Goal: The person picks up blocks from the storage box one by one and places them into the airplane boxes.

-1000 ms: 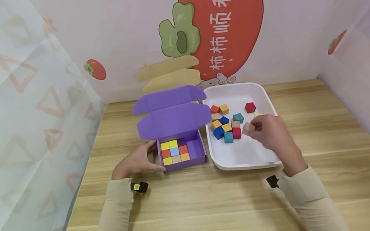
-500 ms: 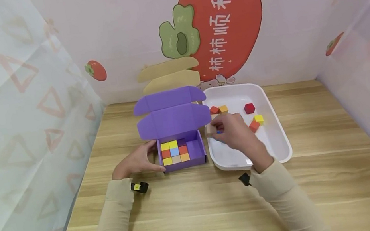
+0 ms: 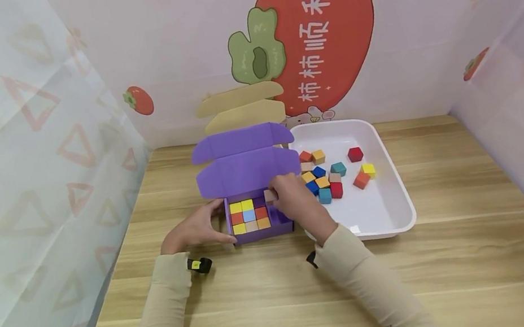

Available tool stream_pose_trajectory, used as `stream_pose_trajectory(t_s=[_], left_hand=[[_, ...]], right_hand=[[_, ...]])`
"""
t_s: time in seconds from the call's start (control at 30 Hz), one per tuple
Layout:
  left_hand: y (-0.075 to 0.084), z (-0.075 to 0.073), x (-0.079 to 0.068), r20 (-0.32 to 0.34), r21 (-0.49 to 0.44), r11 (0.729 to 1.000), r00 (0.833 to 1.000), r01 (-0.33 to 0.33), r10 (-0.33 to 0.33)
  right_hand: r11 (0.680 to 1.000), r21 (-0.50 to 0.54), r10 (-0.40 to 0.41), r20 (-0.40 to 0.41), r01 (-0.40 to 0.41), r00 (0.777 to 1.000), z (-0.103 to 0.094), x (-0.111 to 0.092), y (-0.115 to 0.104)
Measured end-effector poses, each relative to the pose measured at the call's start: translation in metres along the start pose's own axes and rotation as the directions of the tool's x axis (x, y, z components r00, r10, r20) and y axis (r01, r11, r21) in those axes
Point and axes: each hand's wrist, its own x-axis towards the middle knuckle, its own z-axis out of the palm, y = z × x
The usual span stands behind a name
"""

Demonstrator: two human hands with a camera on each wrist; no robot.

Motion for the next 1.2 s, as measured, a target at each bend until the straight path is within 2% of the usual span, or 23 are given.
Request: stream_pose_trajectory(t_s=[0.13, 0.33, 0.83, 1.03, 1.2], left_hand=[[-0.001, 0.000, 0.000, -0.001, 0.004, 1.000, 1.000, 0.012, -0.012], [-0.002, 0.001, 0.001, -0.003, 0.017, 0.999, 1.000, 0.027, -0.027], [0.000, 0.002, 0.001, 0.005, -0.013, 1.000, 1.000, 0.010, -0.010], [0.001, 0.000, 0.000, -0.012, 0.016, 1.000, 1.000, 0.017, -0.017], [-0.001, 0.000, 0.000, -0.005, 0.000, 1.000, 1.000, 0.002, -0.002]], right_hand=[[0.996, -0.084, 0.007, 0.001, -0.007, 1.000, 0.011, 0.006, -0.003], [0.990, -0.138, 0.036, 0.006, -0.034, 0.999, 0.026, 0.010, -0.003], [0.956, -0.288, 0.042, -0.047, -0.053, 0.998, 0.046, 0.014, -0.006], [0.948, -0.316, 0.025, -0.061, -0.043, 0.998, 0.046, 0.012, -0.009], [0.961, -0.275, 0.005, -0.055, -0.019, 0.999, 0.031, 0.003, -0.016]])
